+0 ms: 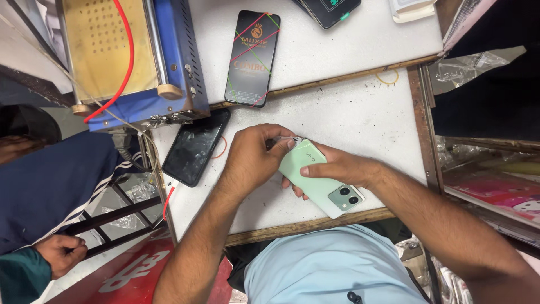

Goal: The person uses a plastic pry tool to separate the back cover from a light green smartphone. After removing the back cover, the person uses a red-handled screwdriver to unscrew internal components inside the phone chassis.

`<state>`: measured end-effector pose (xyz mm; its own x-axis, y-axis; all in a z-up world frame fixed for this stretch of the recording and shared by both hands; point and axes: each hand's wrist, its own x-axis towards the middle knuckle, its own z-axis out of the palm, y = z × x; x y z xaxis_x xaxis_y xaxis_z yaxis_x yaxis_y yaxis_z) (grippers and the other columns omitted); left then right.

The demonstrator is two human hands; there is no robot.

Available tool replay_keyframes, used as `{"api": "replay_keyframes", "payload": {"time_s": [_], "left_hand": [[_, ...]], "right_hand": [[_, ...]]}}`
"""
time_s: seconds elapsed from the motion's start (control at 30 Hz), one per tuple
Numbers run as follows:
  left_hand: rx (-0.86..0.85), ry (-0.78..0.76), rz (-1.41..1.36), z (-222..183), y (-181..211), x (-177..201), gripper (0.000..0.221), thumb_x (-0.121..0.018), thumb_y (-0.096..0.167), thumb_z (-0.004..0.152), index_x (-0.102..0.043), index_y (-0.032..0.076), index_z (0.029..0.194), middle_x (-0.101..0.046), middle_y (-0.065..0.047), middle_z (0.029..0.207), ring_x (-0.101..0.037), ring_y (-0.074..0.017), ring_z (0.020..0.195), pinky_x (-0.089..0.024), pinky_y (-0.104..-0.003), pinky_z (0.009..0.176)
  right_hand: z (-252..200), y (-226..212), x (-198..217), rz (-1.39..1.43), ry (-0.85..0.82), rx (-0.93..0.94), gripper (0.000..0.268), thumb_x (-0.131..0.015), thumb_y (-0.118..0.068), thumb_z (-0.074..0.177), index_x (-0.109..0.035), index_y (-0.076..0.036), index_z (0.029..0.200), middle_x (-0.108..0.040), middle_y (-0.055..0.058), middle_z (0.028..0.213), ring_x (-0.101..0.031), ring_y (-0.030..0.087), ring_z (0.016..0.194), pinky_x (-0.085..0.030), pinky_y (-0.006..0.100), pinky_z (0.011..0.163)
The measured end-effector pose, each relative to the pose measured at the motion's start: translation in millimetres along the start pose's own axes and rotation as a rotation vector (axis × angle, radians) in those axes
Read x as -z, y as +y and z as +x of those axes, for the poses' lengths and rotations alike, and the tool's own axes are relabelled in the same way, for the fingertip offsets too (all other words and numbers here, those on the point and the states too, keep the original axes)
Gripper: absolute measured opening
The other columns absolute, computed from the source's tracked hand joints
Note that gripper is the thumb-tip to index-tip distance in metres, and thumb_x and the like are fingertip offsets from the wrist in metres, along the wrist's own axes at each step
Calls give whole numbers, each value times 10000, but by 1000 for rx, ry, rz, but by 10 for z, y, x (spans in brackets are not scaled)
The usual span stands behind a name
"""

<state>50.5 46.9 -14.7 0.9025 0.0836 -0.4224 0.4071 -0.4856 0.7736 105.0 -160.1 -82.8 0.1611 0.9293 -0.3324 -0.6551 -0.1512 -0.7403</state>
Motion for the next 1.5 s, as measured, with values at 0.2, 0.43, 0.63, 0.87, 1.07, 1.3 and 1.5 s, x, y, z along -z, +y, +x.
{"api": "replay_keyframes", "payload": {"time_s": [0.2,0.43,0.63,0.87,1.07,1.3,1.5], "left_hand": [[-48,15,88,48,151,-53,175,-700,210,917,-792,111,1029,-794,-79,845,-780,-172,749,-614,-329,716],[-172,-56,306,175,281,45,128,-731,215,882,-809,138,948,-784,-98,814,-767,-242,774,-595,-396,766],[-266,-196,493,278,415,101,92,-740,153,839,-806,137,902,-769,-101,805,-758,-261,767,-590,-415,778],[-442,-203,497,372,324,89,97,-726,91,800,-796,108,866,-766,-111,827,-746,-289,820,-578,-434,758],[-231,-57,199,120,-69,245,107,-742,155,865,-789,82,926,-754,-117,787,-726,-228,702,-560,-364,674],[55,134,-154,-299,-558,115,149,-721,190,920,-784,66,972,-768,-41,731,-679,-80,659,-543,-271,617],[41,94,52,-421,-641,169,161,-785,214,868,-795,112,993,-735,-58,704,-624,-158,588,-514,-319,575]], "right_hand": [[24,-9,-20,-54,27,-41,407,-612,-162,984,-455,-10,1328,-715,177,1068,-724,209,889,-641,399,801],[28,-58,-60,-72,49,-101,421,-599,-76,925,-435,-31,1309,-716,151,1068,-725,188,878,-644,385,803],[54,-67,-46,-140,-21,-117,335,-614,-85,934,-538,0,1249,-731,128,1064,-731,182,880,-644,371,800],[57,-50,-10,-135,-77,-107,371,-649,-140,950,-567,38,1265,-733,152,1115,-731,208,914,-643,382,804],[-35,-104,72,97,-27,-125,685,-708,-248,872,-419,-124,1481,-666,175,1314,-698,255,1140,-607,380,933],[-397,-223,117,-33,375,80,651,-715,-229,907,-486,-29,1483,-701,214,1313,-691,263,1179,-585,382,994],[-515,-105,-239,-987,676,87,578,-788,-168,832,-606,-140,1380,-730,97,1197,-703,209,1090,-555,366,935]]}}
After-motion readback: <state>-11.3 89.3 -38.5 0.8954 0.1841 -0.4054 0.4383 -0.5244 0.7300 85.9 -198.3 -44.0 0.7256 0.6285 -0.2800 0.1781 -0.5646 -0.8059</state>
